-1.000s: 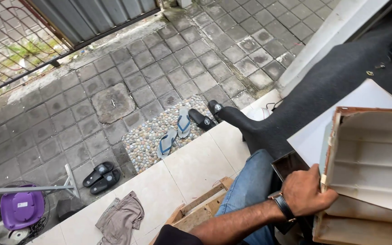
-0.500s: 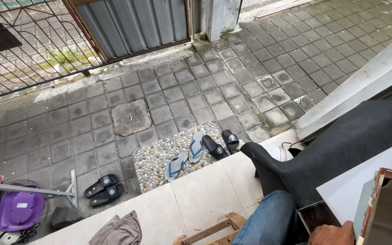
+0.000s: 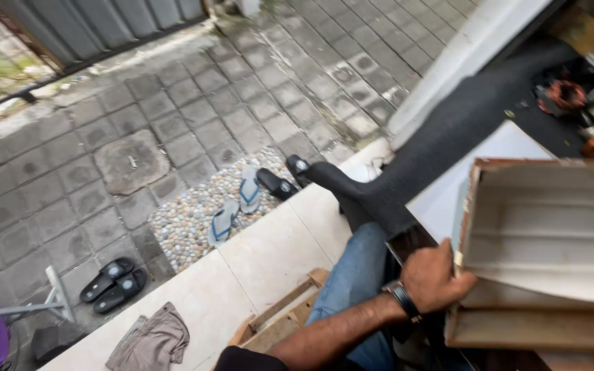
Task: Cleaning the interior of a plastic electronic housing using a brush and a scraper
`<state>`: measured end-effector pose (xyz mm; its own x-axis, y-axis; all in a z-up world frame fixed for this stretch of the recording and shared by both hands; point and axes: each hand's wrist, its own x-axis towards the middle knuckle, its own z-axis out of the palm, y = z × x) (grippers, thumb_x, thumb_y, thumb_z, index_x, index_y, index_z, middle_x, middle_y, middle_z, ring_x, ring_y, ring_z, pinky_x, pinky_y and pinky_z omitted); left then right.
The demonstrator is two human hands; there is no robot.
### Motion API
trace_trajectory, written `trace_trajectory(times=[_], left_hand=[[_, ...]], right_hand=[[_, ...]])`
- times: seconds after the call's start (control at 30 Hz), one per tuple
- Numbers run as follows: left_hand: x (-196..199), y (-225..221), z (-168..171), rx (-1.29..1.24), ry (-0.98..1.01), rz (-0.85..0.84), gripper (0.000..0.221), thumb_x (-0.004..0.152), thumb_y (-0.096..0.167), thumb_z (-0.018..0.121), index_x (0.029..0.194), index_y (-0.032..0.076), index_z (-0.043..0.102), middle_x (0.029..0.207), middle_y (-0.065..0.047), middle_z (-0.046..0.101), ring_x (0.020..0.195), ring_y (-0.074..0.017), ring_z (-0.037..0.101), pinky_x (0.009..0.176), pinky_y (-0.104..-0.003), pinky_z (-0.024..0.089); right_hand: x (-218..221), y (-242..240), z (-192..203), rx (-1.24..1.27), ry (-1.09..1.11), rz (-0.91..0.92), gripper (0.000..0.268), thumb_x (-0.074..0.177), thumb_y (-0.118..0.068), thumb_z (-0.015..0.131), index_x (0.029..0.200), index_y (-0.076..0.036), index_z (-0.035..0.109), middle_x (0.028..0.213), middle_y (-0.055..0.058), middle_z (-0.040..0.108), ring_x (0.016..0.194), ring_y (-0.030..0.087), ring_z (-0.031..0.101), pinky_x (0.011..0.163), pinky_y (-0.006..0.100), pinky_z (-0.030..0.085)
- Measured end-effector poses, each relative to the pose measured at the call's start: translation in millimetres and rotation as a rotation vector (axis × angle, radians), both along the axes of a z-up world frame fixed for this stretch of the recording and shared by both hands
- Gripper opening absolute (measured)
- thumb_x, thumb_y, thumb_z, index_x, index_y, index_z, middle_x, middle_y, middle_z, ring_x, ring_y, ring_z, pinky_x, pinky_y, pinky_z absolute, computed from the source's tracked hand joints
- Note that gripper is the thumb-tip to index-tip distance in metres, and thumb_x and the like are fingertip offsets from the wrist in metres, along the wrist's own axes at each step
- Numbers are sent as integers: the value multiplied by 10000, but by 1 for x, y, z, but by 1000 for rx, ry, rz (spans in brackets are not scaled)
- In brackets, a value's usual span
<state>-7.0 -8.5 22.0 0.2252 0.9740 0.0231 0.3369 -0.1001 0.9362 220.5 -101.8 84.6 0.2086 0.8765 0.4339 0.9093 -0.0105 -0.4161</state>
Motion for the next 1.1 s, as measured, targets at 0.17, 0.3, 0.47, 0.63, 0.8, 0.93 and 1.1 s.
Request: trace_trajectory(times=[0.17, 0.3, 0.47, 0.63, 0.8, 0.93, 1.1], left_hand=[[16, 5, -23, 125, 3, 66, 435, 809, 386, 586, 1039, 20, 535, 729, -257, 678, 692, -512, 645, 599, -614, 457], [10, 0, -12, 123, -40, 56, 331, 792, 323, 586, 968, 49, 530, 688, -214, 665, 633, -481, 610, 572, -586, 413], [1, 3, 6, 34, -51, 37, 271, 757, 257, 551, 948, 66, 536, 631, -111, 635, 553, -368, 570, 570, -509, 432], [-1, 1, 11, 58, -108, 45, 277, 768, 212, 534, 999, 62, 564, 640, -22, 630, 473, -205, 450, 469, -407, 421], [-5, 2, 16, 41, -158, 28, 259, 751, 181, 605, 930, -1, 559, 635, -352, 588, 661, -570, 651, 538, -557, 495], [-4, 2, 13, 13, -170, 45, 269, 746, 188, 601, 931, -3, 564, 622, -348, 571, 673, -565, 653, 538, -525, 503], [-6, 1, 15, 46, -205, 39, 237, 748, 162, 596, 901, -11, 541, 599, -351, 552, 627, -560, 639, 519, -510, 485]], right_hand=[[15, -44, 3, -25, -64, -305, 219, 1286, -44, 688, 1479, -29, 791, 976, 85, 716, 912, 174, 660, 790, 348, 479], [0, -39, 5, 70, -96, -54, 164, 1076, 12, 686, 1210, 19, 780, 1065, 143, 763, 929, 243, 713, 885, 363, 533], [-32, -33, -7, 37, -270, 193, 182, 880, -19, 794, 1061, -1, 789, 810, 86, 748, 564, 114, 601, 502, 242, 544], [-70, -19, 16, 113, -500, 409, 62, 905, -17, 791, 963, -25, 771, 614, 13, 436, 487, 162, 469, 450, 331, 391], [35, -2, -35, 41, -358, 150, 129, 935, -40, 711, 1031, -85, 783, 603, 52, 504, 526, 270, 561, 487, 378, 469], [2, -20, -35, -27, -395, 144, 160, 927, -151, 698, 1020, -265, 761, 566, -32, 470, 541, 244, 609, 513, 358, 507], [-70, -29, 18, 22, -391, 315, 75, 933, -82, 689, 919, -105, 759, 554, 8, 486, 473, 217, 572, 395, 294, 446]])
